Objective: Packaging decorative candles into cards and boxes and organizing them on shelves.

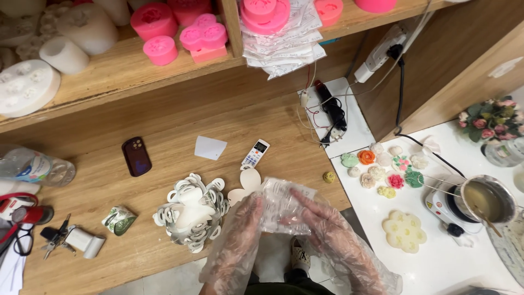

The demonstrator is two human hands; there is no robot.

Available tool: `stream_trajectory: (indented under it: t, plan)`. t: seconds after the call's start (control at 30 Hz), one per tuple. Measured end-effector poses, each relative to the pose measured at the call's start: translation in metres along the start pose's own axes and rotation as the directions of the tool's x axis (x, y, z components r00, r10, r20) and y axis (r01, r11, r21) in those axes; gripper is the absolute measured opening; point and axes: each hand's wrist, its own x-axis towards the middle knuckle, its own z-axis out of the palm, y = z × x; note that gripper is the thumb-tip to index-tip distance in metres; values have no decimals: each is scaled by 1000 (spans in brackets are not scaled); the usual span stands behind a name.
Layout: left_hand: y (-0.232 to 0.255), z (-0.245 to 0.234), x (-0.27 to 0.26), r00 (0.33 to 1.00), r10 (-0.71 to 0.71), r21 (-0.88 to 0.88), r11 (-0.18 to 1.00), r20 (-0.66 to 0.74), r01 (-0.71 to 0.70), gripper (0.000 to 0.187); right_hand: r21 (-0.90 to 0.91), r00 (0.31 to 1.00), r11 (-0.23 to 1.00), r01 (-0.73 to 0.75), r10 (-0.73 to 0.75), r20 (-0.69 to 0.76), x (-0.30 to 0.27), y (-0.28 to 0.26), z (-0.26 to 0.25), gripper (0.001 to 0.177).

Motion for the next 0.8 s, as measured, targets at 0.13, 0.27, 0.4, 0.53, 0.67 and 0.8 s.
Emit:
stream_trajectory:
  t: [0.13, 0.27, 0.4, 0.53, 0.67, 0.8]
  plan:
    - [41, 53, -31, 912, 382, -386, 872, 150, -301, 103, 21, 996, 1000, -8, 9, -90, -8, -24, 33, 63]
    - [41, 83, -19, 847, 522, -508, 759, 103, -407, 120, 256, 992, 964, -77, 99, -75, -13, -29, 55, 59]
    - [49, 103, -17, 878, 450, -385, 790, -163, -476, 119, 301, 999, 953, -41, 31, 38, -12, -25, 50, 54]
    - [28, 93, 1, 903, 417, -543, 737, -102, -402, 115, 276, 995, 961, 18, -46, 92, -22, -12, 14, 50]
    - [35, 86, -1, 944, 319, -694, 662, -82, -283, 90, 72, 953, 954, 292, -297, 63, -16, 6, -81, 39]
    - [43, 88, -14, 924, 382, -729, 636, 13, -253, 71, -667, 746, 719, -193, -335, -576, 25, 37, -213, 35]
